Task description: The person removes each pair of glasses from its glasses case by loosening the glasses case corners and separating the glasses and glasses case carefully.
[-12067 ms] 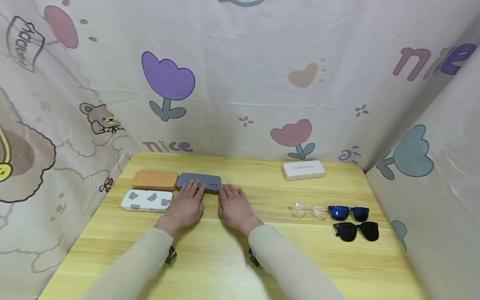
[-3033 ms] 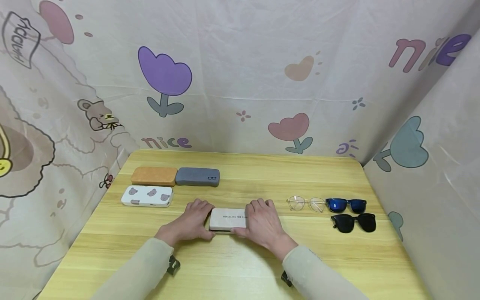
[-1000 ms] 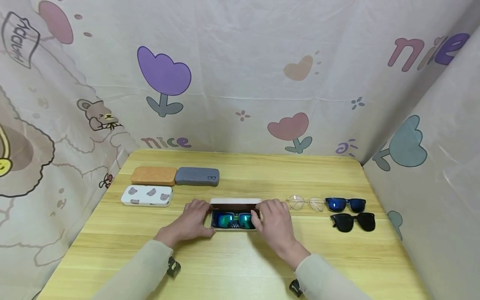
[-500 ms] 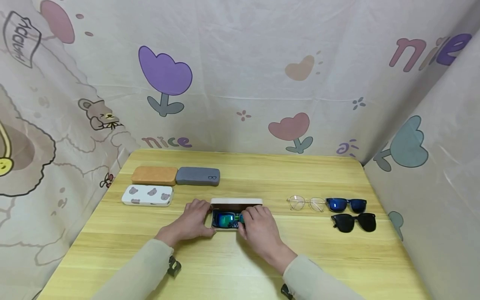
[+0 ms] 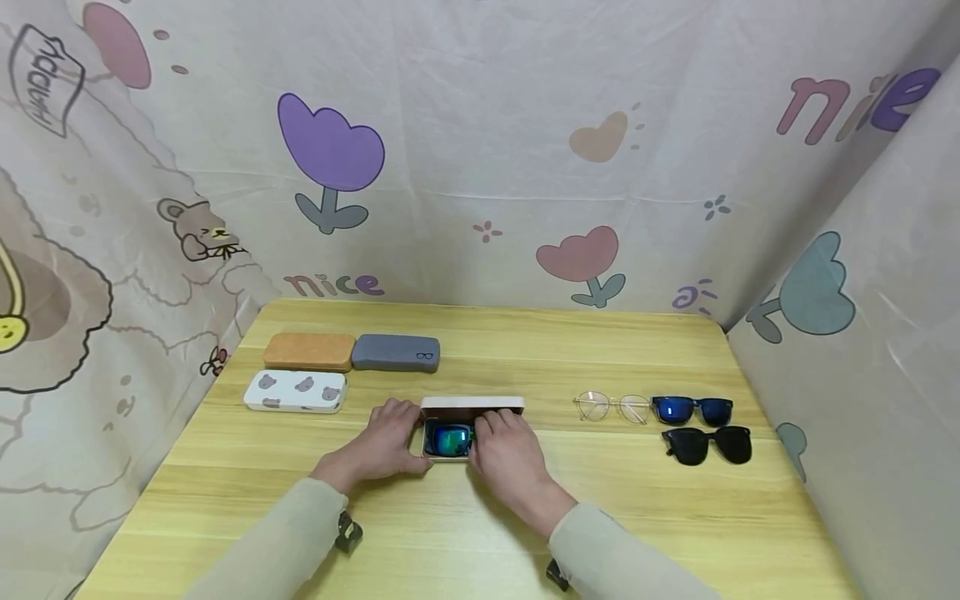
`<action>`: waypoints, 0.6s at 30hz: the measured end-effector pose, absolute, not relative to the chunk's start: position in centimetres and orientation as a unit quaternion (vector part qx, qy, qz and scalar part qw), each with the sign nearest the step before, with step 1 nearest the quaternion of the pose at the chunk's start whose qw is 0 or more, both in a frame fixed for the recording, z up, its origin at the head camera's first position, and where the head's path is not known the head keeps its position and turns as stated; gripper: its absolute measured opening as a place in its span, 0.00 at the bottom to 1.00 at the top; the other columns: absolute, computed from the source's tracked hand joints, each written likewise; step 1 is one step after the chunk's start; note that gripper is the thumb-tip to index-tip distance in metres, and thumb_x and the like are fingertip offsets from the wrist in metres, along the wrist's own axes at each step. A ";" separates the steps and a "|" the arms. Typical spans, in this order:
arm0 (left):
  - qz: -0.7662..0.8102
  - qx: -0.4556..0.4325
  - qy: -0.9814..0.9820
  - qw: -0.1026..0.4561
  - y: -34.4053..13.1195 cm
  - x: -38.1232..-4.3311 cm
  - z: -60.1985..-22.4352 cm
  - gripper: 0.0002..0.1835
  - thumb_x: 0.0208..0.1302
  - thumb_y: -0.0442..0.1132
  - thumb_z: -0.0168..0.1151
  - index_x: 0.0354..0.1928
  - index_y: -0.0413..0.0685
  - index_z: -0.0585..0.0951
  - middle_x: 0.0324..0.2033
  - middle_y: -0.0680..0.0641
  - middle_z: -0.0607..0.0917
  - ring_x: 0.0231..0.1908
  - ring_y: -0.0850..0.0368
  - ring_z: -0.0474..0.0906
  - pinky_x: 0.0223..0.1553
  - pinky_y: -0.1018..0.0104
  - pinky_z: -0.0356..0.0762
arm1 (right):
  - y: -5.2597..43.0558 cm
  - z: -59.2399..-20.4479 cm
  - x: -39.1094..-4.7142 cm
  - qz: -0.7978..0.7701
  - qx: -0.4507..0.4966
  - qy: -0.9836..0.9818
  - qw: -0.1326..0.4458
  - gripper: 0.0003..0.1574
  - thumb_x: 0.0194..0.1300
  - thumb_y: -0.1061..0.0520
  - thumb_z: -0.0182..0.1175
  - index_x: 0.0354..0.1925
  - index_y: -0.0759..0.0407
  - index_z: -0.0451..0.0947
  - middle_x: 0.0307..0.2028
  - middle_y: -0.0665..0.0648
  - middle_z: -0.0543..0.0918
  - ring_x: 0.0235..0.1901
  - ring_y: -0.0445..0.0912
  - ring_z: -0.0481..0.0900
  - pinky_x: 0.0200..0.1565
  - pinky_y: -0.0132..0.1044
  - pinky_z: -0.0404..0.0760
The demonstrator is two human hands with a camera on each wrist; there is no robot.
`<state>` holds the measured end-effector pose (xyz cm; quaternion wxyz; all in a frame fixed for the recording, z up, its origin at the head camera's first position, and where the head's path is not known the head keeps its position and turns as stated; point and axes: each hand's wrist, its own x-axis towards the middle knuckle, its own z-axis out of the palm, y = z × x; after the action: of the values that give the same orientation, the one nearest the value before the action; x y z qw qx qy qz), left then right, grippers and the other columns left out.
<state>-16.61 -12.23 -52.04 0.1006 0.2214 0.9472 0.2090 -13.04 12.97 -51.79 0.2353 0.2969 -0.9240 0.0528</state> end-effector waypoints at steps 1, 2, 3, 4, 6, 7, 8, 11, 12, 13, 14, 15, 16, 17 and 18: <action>0.207 0.222 0.947 0.100 -12.2 -16.6 -52.1 0.40 0.52 0.56 0.77 0.61 0.37 0.77 0.56 0.44 0.81 0.60 0.44 0.69 0.68 0.42 0.62 | 12.9 -51.8 -13.1 0.051 0.296 -0.924 0.236 0.20 0.61 0.53 0.72 0.46 0.66 0.86 0.42 0.59 0.89 0.44 0.52 0.85 0.52 0.44 0.83; 0.209 0.222 0.947 0.100 -12.2 -16.6 -52.1 0.41 0.51 0.56 0.77 0.61 0.37 0.77 0.56 0.44 0.81 0.59 0.44 0.69 0.68 0.42 0.62 | 12.9 -51.9 -13.1 0.050 0.295 -0.924 0.239 0.20 0.61 0.53 0.72 0.45 0.66 0.85 0.41 0.58 0.89 0.44 0.52 0.84 0.52 0.43 0.83; 0.208 0.223 0.947 0.100 -12.2 -16.6 -52.1 0.41 0.51 0.56 0.77 0.61 0.37 0.77 0.56 0.44 0.81 0.59 0.44 0.69 0.68 0.42 0.62 | 12.9 -51.9 -13.2 0.046 0.295 -0.923 0.242 0.19 0.61 0.53 0.72 0.45 0.66 0.86 0.41 0.58 0.89 0.43 0.51 0.84 0.52 0.43 0.83; 0.209 0.223 0.947 0.100 -12.2 -16.6 -52.1 0.41 0.51 0.56 0.77 0.61 0.37 0.77 0.56 0.44 0.81 0.59 0.44 0.69 0.68 0.42 0.62 | 12.9 -52.0 -13.2 0.044 0.295 -0.923 0.245 0.19 0.60 0.53 0.72 0.44 0.66 0.86 0.40 0.58 0.89 0.43 0.51 0.84 0.51 0.42 0.83; 0.211 0.226 0.946 0.100 -12.2 -16.6 -52.0 0.41 0.51 0.56 0.77 0.60 0.36 0.77 0.55 0.44 0.81 0.59 0.44 0.69 0.68 0.41 0.61 | 12.9 -52.0 -13.3 0.038 0.297 -0.921 0.251 0.18 0.59 0.54 0.72 0.43 0.65 0.86 0.39 0.57 0.89 0.42 0.51 0.84 0.50 0.42 0.82; 0.209 0.227 0.946 0.100 -12.2 -16.7 -52.0 0.41 0.51 0.56 0.77 0.61 0.36 0.77 0.55 0.44 0.81 0.59 0.44 0.69 0.69 0.41 0.61 | 12.9 -52.1 -13.3 0.035 0.299 -0.920 0.252 0.17 0.59 0.54 0.72 0.43 0.65 0.86 0.39 0.57 0.89 0.41 0.50 0.83 0.49 0.41 0.82; 0.209 0.228 0.946 0.099 -12.2 -16.6 -52.0 0.41 0.51 0.57 0.77 0.60 0.36 0.77 0.55 0.44 0.81 0.58 0.44 0.69 0.69 0.41 0.61 | 12.9 -52.1 -13.4 0.032 0.301 -0.919 0.253 0.16 0.60 0.54 0.72 0.42 0.65 0.86 0.38 0.56 0.89 0.41 0.50 0.83 0.48 0.41 0.81; 0.200 0.229 0.947 0.098 -12.2 -16.7 -51.9 0.41 0.51 0.58 0.77 0.60 0.36 0.78 0.54 0.44 0.81 0.58 0.45 0.68 0.69 0.42 0.61 | 12.8 -52.1 -13.4 0.025 0.304 -0.919 0.249 0.13 0.61 0.55 0.72 0.40 0.63 0.86 0.36 0.55 0.88 0.39 0.50 0.82 0.47 0.41 0.80; 0.198 0.229 0.948 0.097 -12.2 -16.7 -51.8 0.41 0.51 0.58 0.77 0.60 0.36 0.78 0.53 0.44 0.81 0.58 0.45 0.69 0.69 0.42 0.62 | 12.8 -52.1 -13.4 0.024 0.304 -0.920 0.247 0.13 0.62 0.55 0.72 0.39 0.63 0.86 0.35 0.55 0.88 0.38 0.50 0.82 0.46 0.41 0.80; 0.194 0.228 0.949 0.097 -12.2 -16.7 -51.8 0.42 0.52 0.59 0.77 0.61 0.36 0.78 0.53 0.44 0.81 0.58 0.45 0.69 0.70 0.43 0.62 | 12.8 -52.0 -13.4 0.023 0.303 -0.921 0.244 0.12 0.62 0.55 0.72 0.38 0.62 0.85 0.34 0.55 0.87 0.38 0.50 0.81 0.46 0.41 0.80; 0.193 0.228 0.950 0.096 -12.2 -16.7 -51.8 0.42 0.52 0.59 0.77 0.60 0.36 0.78 0.53 0.44 0.81 0.58 0.45 0.69 0.70 0.42 0.62 | 12.7 -52.0 -13.4 0.023 0.302 -0.922 0.242 0.11 0.62 0.55 0.72 0.37 0.62 0.85 0.34 0.54 0.87 0.37 0.49 0.81 0.45 0.40 0.80; 0.191 0.228 0.950 0.096 -12.2 -16.6 -51.8 0.42 0.52 0.59 0.77 0.60 0.36 0.78 0.53 0.44 0.81 0.58 0.45 0.69 0.70 0.42 0.62 | 12.7 -52.0 -13.4 0.023 0.301 -0.923 0.240 0.11 0.62 0.55 0.73 0.37 0.61 0.85 0.33 0.54 0.87 0.37 0.49 0.81 0.45 0.40 0.80; 0.191 0.227 0.950 0.096 -12.1 -16.6 -51.8 0.42 0.51 0.59 0.77 0.60 0.36 0.78 0.53 0.44 0.81 0.58 0.44 0.69 0.70 0.42 0.62 | 12.7 -51.9 -13.4 0.023 0.299 -0.924 0.238 0.11 0.62 0.55 0.73 0.36 0.61 0.85 0.32 0.54 0.86 0.36 0.49 0.81 0.44 0.40 0.80; 0.191 0.227 0.950 0.096 -12.1 -16.6 -51.8 0.42 0.51 0.59 0.77 0.60 0.36 0.78 0.53 0.44 0.81 0.58 0.44 0.69 0.70 0.42 0.62 | 12.7 -51.9 -13.4 0.023 0.297 -0.925 0.236 0.10 0.63 0.55 0.73 0.36 0.61 0.84 0.32 0.54 0.86 0.36 0.49 0.81 0.44 0.40 0.80; 0.190 0.227 0.950 0.096 -12.1 -16.6 -51.8 0.42 0.51 0.59 0.77 0.60 0.36 0.78 0.53 0.44 0.81 0.58 0.44 0.69 0.70 0.42 0.62 | 12.6 -51.9 -13.4 0.022 0.295 -0.926 0.233 0.10 0.63 0.55 0.73 0.35 0.60 0.84 0.31 0.53 0.86 0.36 0.49 0.80 0.44 0.40 0.79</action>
<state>-16.63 -12.13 -51.77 0.0961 0.2275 0.9502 0.1901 -13.44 12.63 -51.91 0.2334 0.2955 -0.9261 0.0225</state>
